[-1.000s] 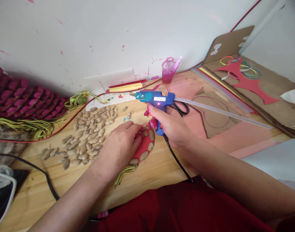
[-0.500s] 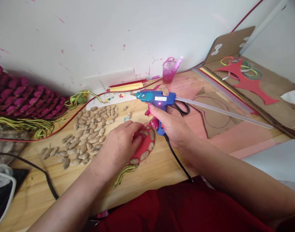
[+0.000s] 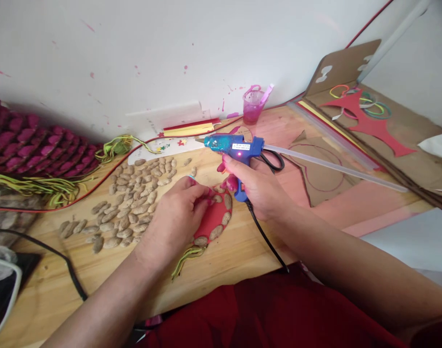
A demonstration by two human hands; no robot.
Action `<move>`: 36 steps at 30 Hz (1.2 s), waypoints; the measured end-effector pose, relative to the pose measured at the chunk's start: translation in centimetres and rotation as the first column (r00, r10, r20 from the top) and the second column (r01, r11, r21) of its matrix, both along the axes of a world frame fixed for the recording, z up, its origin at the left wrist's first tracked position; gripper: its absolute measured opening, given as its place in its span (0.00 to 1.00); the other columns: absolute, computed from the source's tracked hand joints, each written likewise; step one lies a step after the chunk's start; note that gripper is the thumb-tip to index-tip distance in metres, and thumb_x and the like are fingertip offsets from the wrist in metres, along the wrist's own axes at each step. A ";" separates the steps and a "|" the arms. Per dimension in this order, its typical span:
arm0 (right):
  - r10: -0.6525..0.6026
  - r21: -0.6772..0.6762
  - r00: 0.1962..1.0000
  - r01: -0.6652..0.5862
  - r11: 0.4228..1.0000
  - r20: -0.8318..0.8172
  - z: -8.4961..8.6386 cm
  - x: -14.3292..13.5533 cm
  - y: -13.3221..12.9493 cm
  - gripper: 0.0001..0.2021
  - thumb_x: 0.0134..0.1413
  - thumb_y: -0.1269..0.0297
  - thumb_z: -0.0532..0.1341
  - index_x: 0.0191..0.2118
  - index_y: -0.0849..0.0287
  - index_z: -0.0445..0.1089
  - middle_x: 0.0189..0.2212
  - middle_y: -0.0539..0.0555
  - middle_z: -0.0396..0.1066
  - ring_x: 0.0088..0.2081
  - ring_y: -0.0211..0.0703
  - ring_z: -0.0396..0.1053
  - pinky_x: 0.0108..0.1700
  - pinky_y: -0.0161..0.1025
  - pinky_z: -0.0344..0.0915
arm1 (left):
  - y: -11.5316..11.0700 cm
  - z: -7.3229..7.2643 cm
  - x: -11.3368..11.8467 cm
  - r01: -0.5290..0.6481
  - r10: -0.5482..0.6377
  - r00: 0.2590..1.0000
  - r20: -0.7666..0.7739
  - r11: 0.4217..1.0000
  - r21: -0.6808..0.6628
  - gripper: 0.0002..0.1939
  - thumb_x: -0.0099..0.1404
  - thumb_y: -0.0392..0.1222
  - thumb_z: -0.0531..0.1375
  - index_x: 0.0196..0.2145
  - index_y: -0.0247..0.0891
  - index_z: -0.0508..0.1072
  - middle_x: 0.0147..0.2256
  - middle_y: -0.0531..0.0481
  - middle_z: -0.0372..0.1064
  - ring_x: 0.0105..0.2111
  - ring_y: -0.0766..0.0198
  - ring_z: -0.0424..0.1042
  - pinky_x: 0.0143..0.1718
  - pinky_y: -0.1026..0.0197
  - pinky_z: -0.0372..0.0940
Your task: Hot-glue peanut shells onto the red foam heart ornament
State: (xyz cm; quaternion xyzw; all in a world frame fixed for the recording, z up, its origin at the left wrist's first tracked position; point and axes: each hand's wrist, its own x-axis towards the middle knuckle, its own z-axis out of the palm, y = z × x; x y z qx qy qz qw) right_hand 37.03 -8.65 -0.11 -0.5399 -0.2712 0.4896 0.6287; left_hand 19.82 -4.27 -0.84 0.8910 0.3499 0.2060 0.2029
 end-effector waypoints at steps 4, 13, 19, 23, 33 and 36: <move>0.005 -0.017 1.000 -0.005 1.000 0.013 0.1 0.0 -0.1 0.14 0.52 0.53 0.71 0.35 0.56 0.72 0.24 0.46 0.69 0.22 0.34 0.63 0.23 0.34 0.57 | -0.4 -0.1 0.2 -0.021 0.022 0.999 -0.034 1.000 0.020 0.10 0.69 0.37 0.59 0.40 0.41 0.82 0.35 0.50 0.71 0.34 0.63 0.72 0.37 0.60 0.66; 0.006 0.006 1.000 -0.006 1.000 -0.004 0.1 0.0 -0.1 0.14 0.52 0.53 0.71 0.37 0.56 0.72 0.28 0.47 0.72 0.22 0.31 0.61 0.23 0.33 0.56 | -0.6 -0.7 0.3 -0.041 0.044 0.998 -0.045 0.996 0.077 0.10 0.70 0.37 0.59 0.38 0.42 0.82 0.34 0.51 0.70 0.33 0.64 0.71 0.35 0.61 0.64; 0.016 0.019 1.000 -0.016 1.000 0.005 0.0 0.0 -0.1 0.14 0.52 0.52 0.71 0.37 0.55 0.73 0.27 0.47 0.70 0.22 0.33 0.61 0.23 0.34 0.55 | -0.7 -0.7 0.4 -0.027 0.030 0.999 -0.039 0.996 0.090 0.11 0.70 0.37 0.58 0.36 0.42 0.81 0.33 0.51 0.70 0.32 0.65 0.71 0.34 0.62 0.64; 0.011 0.009 1.000 -0.011 1.000 0.020 -0.1 -0.1 0.0 0.14 0.52 0.52 0.71 0.36 0.55 0.73 0.27 0.47 0.70 0.22 0.33 0.60 0.23 0.34 0.54 | -0.7 -0.6 0.5 -0.016 0.023 0.998 -0.061 0.993 0.118 0.11 0.70 0.36 0.58 0.35 0.41 0.80 0.32 0.50 0.69 0.31 0.64 0.70 0.34 0.61 0.63; 0.023 0.039 0.999 -0.025 0.999 0.038 -0.2 0.0 0.0 0.14 0.53 0.52 0.69 0.38 0.57 0.73 0.30 0.49 0.72 0.23 0.32 0.62 0.24 0.34 0.55 | -0.8 -0.7 0.7 -0.010 0.021 0.997 -0.079 0.991 0.133 0.14 0.70 0.35 0.56 0.31 0.37 0.79 0.31 0.48 0.66 0.31 0.63 0.67 0.34 0.60 0.62; 0.017 0.027 0.998 -0.019 0.999 0.053 -0.3 -0.1 0.1 0.15 0.53 0.51 0.69 0.38 0.56 0.73 0.28 0.48 0.72 0.23 0.33 0.62 0.24 0.34 0.56 | -0.9 -0.8 0.7 -0.015 0.024 0.997 -0.068 0.992 0.122 0.14 0.70 0.35 0.55 0.31 0.37 0.79 0.32 0.48 0.66 0.32 0.63 0.67 0.34 0.60 0.62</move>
